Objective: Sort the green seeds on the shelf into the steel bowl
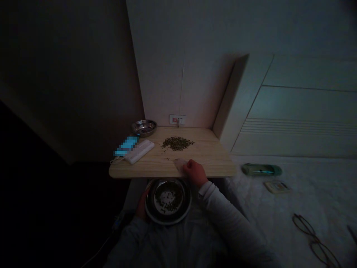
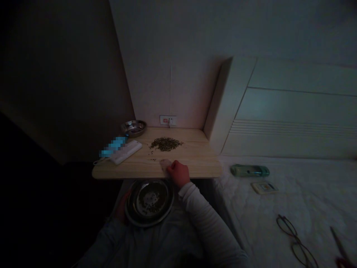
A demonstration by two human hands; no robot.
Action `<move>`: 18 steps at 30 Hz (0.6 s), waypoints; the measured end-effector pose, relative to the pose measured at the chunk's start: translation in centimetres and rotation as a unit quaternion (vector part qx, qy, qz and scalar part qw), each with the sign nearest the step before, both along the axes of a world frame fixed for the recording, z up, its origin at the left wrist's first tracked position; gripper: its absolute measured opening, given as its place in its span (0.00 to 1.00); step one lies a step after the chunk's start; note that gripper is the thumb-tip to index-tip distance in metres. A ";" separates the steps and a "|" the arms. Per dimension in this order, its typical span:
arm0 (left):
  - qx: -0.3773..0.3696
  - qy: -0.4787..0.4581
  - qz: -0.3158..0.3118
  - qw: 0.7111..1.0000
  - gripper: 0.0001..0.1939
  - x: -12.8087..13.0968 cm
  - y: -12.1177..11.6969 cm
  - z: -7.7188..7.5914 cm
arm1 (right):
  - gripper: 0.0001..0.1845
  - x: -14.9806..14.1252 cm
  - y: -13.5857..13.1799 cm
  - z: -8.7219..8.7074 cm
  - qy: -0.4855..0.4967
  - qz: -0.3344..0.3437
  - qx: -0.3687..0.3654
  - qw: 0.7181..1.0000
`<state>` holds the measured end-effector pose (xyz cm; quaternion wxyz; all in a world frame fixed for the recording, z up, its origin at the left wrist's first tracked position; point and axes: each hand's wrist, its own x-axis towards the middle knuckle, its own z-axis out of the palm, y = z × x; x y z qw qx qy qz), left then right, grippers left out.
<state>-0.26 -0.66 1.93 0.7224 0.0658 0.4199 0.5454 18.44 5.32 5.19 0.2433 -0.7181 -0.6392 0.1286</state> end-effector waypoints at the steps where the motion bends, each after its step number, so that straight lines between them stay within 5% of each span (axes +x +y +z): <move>1: 0.002 0.002 0.004 1.000 0.11 0.0 0.0 0.0 | 0.11 0.2 0.0 0.0 0.001 0.000 0.000 1.000; 18: -0.029 0.015 0.009 0.999 0.11 0.2 -0.4 0.6 | 0.11 2.3 0.3 0.2 0.019 -0.018 -0.003 1.000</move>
